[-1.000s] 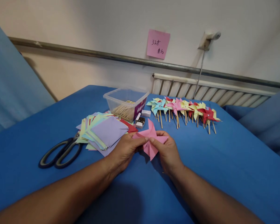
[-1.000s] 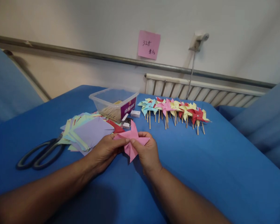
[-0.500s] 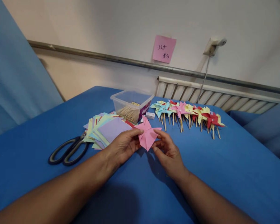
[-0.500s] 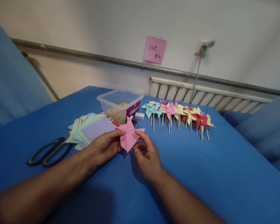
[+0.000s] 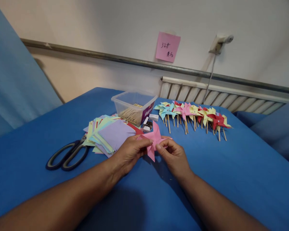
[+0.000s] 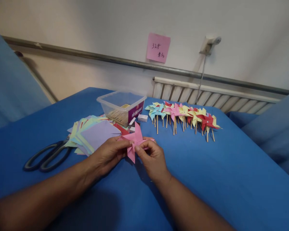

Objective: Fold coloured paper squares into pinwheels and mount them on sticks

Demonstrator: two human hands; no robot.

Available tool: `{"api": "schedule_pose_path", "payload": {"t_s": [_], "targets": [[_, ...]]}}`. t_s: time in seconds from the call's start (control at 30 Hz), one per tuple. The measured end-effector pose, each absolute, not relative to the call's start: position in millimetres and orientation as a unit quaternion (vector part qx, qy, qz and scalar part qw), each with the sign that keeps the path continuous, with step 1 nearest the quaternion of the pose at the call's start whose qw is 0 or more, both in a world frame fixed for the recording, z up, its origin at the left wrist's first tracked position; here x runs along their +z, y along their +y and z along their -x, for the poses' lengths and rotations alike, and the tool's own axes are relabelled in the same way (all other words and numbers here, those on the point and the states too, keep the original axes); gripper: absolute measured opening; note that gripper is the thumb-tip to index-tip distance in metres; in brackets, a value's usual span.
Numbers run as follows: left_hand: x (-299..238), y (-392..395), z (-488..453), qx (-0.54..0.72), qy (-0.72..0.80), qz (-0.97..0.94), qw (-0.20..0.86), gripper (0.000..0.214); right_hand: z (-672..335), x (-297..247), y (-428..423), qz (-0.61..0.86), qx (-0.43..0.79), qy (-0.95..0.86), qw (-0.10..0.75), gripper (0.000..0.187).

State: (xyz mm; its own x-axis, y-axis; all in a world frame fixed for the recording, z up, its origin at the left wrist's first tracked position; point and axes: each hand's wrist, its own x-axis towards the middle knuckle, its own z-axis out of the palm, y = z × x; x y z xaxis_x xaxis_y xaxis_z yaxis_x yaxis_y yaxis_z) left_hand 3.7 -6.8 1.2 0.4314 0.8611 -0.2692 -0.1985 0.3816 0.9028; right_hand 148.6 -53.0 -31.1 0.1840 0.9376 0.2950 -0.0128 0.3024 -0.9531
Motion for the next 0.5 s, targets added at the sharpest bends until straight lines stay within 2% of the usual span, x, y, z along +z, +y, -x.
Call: {"api": "schedule_pose_path", "payload": {"t_s": [0.5], "targets": [[0.2,-8.7,-5.8,0.356,0.387,-0.428,0.735,0.022,-150.2,-34.6,-50.2,0.476,0.343,-0.501,0.636,0.015]]}}
